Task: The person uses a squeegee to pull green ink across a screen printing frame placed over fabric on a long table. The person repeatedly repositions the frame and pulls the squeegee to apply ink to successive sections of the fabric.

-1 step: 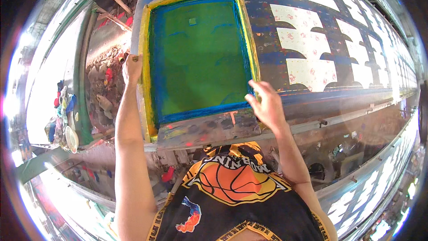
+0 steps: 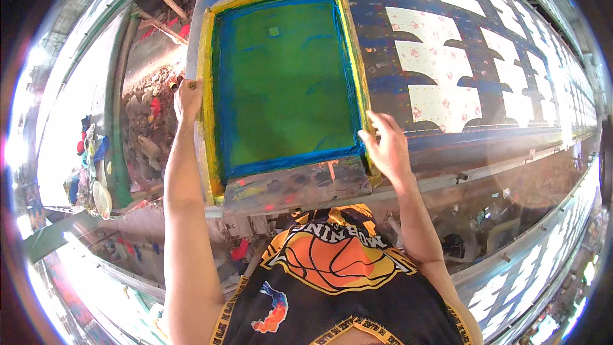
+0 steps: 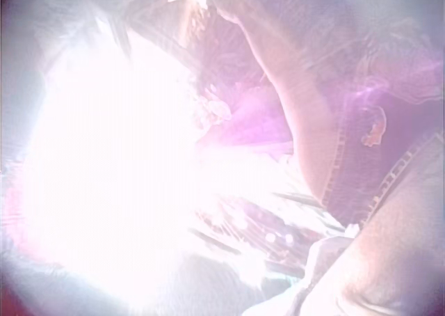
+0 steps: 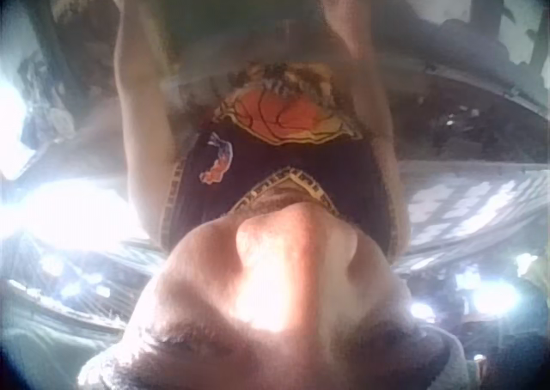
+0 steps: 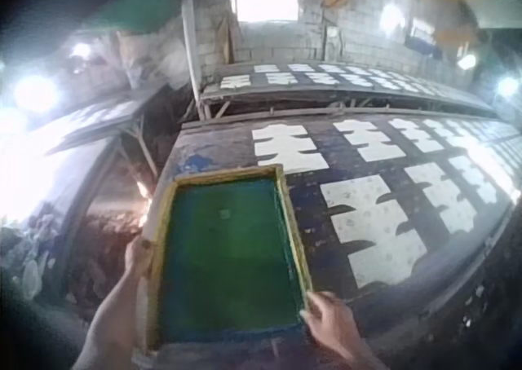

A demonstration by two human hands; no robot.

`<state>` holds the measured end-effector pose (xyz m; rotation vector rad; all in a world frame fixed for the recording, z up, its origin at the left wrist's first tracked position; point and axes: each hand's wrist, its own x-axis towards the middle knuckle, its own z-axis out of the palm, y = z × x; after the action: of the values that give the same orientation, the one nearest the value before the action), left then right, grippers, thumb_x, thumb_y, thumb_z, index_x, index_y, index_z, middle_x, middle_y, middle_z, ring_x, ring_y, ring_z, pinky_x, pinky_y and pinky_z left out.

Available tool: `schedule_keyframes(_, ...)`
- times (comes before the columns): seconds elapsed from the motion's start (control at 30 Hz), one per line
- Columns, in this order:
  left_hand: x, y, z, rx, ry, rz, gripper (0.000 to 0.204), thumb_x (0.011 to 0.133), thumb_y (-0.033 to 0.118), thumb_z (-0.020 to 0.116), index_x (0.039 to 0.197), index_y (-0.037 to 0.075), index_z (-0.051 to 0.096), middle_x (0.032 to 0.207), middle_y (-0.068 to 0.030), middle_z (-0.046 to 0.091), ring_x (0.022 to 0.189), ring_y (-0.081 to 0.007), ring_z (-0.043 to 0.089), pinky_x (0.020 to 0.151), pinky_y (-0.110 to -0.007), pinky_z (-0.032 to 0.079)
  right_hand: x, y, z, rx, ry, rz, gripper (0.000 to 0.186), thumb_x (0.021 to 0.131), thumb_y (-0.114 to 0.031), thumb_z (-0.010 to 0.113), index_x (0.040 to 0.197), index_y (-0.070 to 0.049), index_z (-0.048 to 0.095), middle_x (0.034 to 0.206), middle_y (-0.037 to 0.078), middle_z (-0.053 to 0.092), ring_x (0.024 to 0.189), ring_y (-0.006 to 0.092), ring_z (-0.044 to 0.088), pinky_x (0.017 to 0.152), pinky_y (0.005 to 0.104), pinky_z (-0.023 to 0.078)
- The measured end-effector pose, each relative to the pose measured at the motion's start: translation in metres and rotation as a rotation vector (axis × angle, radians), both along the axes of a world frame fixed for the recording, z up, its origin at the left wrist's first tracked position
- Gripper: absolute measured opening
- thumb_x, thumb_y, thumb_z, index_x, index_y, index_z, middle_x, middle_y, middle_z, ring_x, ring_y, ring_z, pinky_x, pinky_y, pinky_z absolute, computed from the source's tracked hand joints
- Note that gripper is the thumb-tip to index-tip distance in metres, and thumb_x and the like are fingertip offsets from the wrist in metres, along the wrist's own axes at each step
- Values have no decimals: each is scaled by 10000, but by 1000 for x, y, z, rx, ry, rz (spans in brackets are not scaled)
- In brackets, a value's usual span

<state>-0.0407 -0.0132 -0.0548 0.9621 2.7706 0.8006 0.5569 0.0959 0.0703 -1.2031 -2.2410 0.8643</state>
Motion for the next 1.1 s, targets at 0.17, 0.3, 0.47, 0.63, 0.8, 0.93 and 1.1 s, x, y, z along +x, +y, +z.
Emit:
schedule_keyframes(0.17,20,3,31,-48,32,12,480,998,485,766,1124,21,757,1068,-172,805,1000,-311,769,930,-433,576,16,24,-38,-237,-157,-72,709,938,-350,862,1448,77,617,1335,269,695,1265,432,682,1108,496,541)
schedule_keyframes(0.3,30,11,44,-8,80,-7,452,996,476,773,1115,40,784,1041,-178,815,982,-330,790,905,-441,594,5,20,-51,-120,-200,-63,819,845,-265,904,1504,66,548,1376,285,648,1307,456,637,1120,498,526)
schedule_keyframes(0.47,17,9,33,-36,67,-13,452,1014,486,754,1132,50,768,1065,-185,809,1006,-329,787,918,-443,584,1,25,-37,-149,-152,-89,684,780,-160,846,1407,24,644,1227,207,696,1151,415,703,994,477,585)
schedule_keyframes(0.63,3,8,23,-57,40,0,469,1026,509,749,1126,51,764,1020,-175,797,932,-319,766,887,-432,584,10,30,-15,-50,-54,-39,666,765,-170,831,1373,39,657,1204,206,702,1119,410,714,978,482,593)
schedule_keyframes(0.8,30,54,29,74,16,-123,454,1040,472,762,1140,30,734,1027,-110,738,974,-209,688,928,-371,542,61,81,-2,-41,-51,-43,621,772,-180,817,1333,38,665,1185,215,698,1105,421,713,943,501,599)
schedule_keyframes(0.93,99,125,43,210,-115,-233,423,1053,422,763,1200,29,711,1098,-101,728,1030,-200,670,951,-365,528,138,147,-6,-108,18,-80,608,781,-149,809,1343,39,675,1138,220,728,1033,392,750,913,469,615)
schedule_keyframes(1.1,232,210,54,288,-175,-237,429,1059,407,762,1235,24,685,1120,-103,728,1024,-210,665,935,-375,530,248,226,-9,-108,3,-117,626,783,-41,784,1398,21,691,1216,204,738,1051,316,772,928,404,651)
